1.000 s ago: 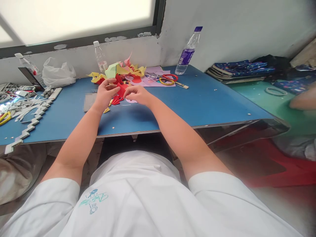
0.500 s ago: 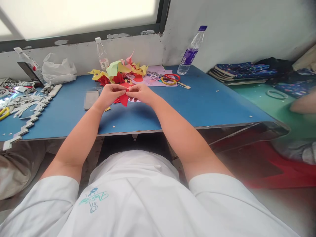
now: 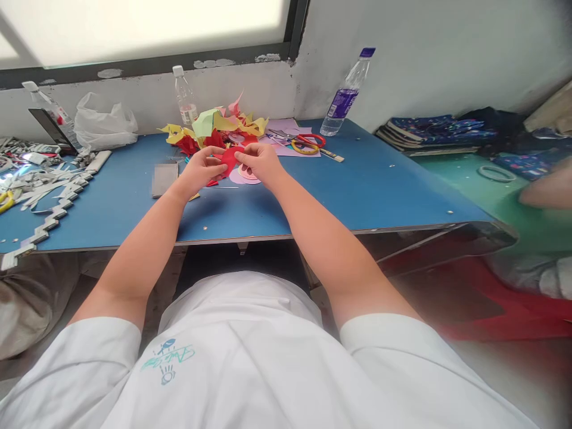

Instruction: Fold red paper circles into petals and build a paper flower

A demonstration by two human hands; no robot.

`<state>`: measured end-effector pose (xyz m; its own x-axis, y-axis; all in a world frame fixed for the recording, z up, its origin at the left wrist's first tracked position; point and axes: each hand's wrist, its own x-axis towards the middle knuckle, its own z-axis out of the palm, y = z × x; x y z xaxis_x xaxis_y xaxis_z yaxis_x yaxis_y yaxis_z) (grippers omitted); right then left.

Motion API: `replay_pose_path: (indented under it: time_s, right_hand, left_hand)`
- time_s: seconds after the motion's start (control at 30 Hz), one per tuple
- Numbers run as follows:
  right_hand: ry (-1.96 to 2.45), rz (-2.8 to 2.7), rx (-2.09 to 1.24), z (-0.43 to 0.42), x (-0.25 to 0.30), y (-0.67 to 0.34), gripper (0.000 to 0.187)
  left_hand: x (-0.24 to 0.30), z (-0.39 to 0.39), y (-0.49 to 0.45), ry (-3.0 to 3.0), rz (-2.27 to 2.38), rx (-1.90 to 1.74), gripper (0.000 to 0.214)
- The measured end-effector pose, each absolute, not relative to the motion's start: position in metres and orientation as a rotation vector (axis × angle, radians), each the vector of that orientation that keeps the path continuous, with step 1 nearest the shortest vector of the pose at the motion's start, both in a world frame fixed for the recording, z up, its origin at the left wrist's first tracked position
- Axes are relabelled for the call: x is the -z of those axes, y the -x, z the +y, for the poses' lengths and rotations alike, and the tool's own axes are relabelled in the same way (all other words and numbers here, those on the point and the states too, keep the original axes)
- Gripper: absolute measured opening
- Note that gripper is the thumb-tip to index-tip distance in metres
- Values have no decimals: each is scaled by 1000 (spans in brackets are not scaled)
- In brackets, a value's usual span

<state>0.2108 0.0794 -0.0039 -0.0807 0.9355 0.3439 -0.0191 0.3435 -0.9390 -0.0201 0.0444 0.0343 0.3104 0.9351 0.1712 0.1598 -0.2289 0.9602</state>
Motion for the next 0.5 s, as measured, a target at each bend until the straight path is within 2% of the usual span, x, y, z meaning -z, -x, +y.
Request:
replay_pose_path:
  time_s: [0.13,0.37,0.5]
  right_hand:
    - [926,-1419,-1020,76,2,-210,52]
    - [942,-1453,-1012,84,11,-212,47]
    - [890,-1498,-970,91,19,-215,66]
  left_hand:
    - [-30,56,21,-1619,1032,-1127,24]
    - [-19,67,26,-1715,1027,-1148,33]
    - [-15,71,27,-1738,1060,-1138,31]
